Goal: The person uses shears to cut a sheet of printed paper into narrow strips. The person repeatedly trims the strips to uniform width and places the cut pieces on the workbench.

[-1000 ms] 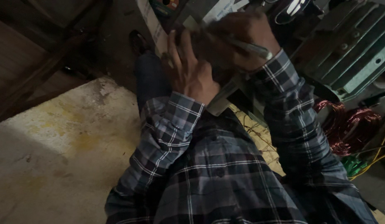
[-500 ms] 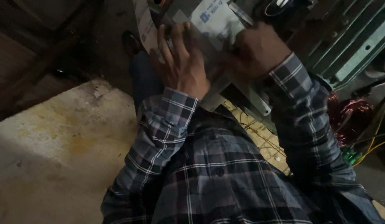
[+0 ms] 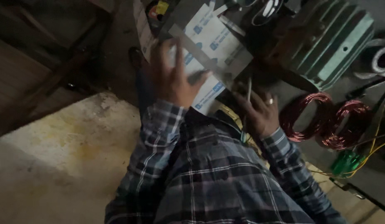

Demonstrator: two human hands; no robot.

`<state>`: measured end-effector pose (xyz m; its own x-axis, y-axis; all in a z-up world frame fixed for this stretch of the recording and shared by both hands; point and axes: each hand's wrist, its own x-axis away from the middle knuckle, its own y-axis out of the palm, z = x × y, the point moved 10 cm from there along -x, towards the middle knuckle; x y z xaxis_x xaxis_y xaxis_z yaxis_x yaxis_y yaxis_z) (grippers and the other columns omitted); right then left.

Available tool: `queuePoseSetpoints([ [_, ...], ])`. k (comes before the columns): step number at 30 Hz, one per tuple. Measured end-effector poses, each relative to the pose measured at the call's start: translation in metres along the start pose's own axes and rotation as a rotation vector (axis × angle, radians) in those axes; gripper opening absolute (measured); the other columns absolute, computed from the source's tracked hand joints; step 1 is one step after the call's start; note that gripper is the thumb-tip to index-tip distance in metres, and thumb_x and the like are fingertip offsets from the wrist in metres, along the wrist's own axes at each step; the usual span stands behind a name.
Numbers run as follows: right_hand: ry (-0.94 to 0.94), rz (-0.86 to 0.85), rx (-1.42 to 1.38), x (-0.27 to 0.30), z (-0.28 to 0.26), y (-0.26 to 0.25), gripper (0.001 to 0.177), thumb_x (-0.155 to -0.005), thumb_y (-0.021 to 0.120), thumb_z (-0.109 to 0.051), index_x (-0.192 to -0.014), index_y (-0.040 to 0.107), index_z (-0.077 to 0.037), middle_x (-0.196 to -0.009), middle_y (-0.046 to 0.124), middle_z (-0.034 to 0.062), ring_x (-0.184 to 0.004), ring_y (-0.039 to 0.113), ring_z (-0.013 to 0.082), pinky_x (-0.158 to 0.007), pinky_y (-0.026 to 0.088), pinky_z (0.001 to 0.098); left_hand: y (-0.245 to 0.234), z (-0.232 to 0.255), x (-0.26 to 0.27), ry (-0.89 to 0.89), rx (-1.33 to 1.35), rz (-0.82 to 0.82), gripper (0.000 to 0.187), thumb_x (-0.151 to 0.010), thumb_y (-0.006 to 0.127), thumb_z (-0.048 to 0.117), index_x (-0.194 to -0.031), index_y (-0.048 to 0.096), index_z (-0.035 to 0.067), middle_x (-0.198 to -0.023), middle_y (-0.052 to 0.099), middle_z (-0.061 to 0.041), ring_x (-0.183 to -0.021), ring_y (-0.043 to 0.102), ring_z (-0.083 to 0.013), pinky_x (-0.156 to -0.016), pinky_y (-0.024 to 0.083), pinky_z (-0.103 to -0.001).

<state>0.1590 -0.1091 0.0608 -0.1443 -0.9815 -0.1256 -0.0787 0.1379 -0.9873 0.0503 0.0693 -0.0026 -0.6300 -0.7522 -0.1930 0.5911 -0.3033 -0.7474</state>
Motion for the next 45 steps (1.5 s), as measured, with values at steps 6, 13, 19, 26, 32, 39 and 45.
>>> queuePoseSetpoints([
  [6,0.123,0.039,-0.239,0.024,-0.003,-0.002,0.042,-0.088,0.074,-0.007,-0.130,0.068,-0.008,-0.126,0.069,0.0111,-0.103,0.064,0.0294,-0.085,0.050,0.0423,-0.010,-0.077,0.059,-0.527,0.421,0.164,0.122,-0.072,0.098,0.033,-0.161,0.017,0.011,-0.156,0.038,-0.022,-0.140,0.041,-0.0390,-0.110,0.041,-0.053],
  [13,0.138,0.057,-0.257,0.048,0.017,-0.007,0.040,-0.087,0.076,-0.007,-0.127,0.069,-0.005,-0.112,0.067,0.0121,-0.092,0.062,0.0312,-0.075,0.052,0.0414,0.022,-0.076,0.076,-0.432,1.223,0.313,0.109,-0.085,0.089,0.004,-0.165,0.016,0.012,-0.158,0.042,-0.020,-0.137,0.051,-0.0318,-0.113,0.051,-0.045],
  [19,0.194,0.167,-0.115,0.068,0.028,-0.021,0.036,-0.087,0.076,-0.008,-0.123,0.070,-0.005,-0.108,0.067,0.0156,-0.089,0.059,0.0317,-0.072,0.049,0.0424,-0.065,-0.088,0.085,-0.381,1.250,0.428,0.053,-0.098,0.077,0.000,-0.142,0.048,0.002,-0.134,0.060,-0.020,-0.124,0.058,-0.0292,-0.110,0.053,-0.042],
  [26,0.176,0.005,0.056,0.037,0.030,0.012,0.046,-0.084,0.065,-0.007,-0.130,0.069,-0.013,-0.118,0.066,0.0157,-0.097,0.060,0.0344,-0.080,0.051,0.0472,-0.150,-0.085,0.071,-0.266,1.105,0.477,0.030,-0.102,0.066,-0.006,-0.131,0.059,-0.002,-0.135,0.061,-0.018,-0.121,0.059,-0.0243,-0.111,0.049,-0.037],
  [32,-0.036,-0.104,-0.045,-0.012,0.001,0.016,0.057,-0.082,0.066,-0.015,-0.138,0.060,-0.014,-0.121,0.065,0.0166,-0.105,0.062,0.0341,-0.084,0.054,0.0473,-0.175,-0.081,0.050,-0.086,1.094,0.452,0.030,-0.104,0.063,-0.008,-0.133,0.058,-0.002,-0.137,0.059,-0.019,-0.127,0.058,-0.0252,-0.118,0.048,-0.036],
  [39,0.180,-0.304,-0.455,-0.052,-0.007,0.048,0.070,-0.091,0.065,-0.029,-0.150,0.041,-0.001,-0.100,0.069,0.0203,-0.081,0.069,0.0351,-0.064,0.056,0.0449,-0.180,-0.110,0.030,-0.175,1.182,0.426,0.033,-0.099,0.065,-0.009,-0.130,0.058,-0.001,-0.134,0.060,-0.020,-0.125,0.060,-0.0272,-0.114,0.051,-0.040],
  [45,0.605,-0.540,-0.012,-0.039,0.031,0.062,0.041,-0.088,0.069,-0.046,-0.101,0.057,-0.009,-0.069,0.068,0.0157,-0.062,0.068,0.0358,-0.052,0.053,0.0480,-0.175,-0.141,0.008,-0.214,1.177,0.342,0.032,-0.099,0.066,-0.006,-0.129,0.059,-0.002,-0.135,0.061,-0.020,-0.122,0.060,-0.0258,-0.115,0.050,-0.039],
])
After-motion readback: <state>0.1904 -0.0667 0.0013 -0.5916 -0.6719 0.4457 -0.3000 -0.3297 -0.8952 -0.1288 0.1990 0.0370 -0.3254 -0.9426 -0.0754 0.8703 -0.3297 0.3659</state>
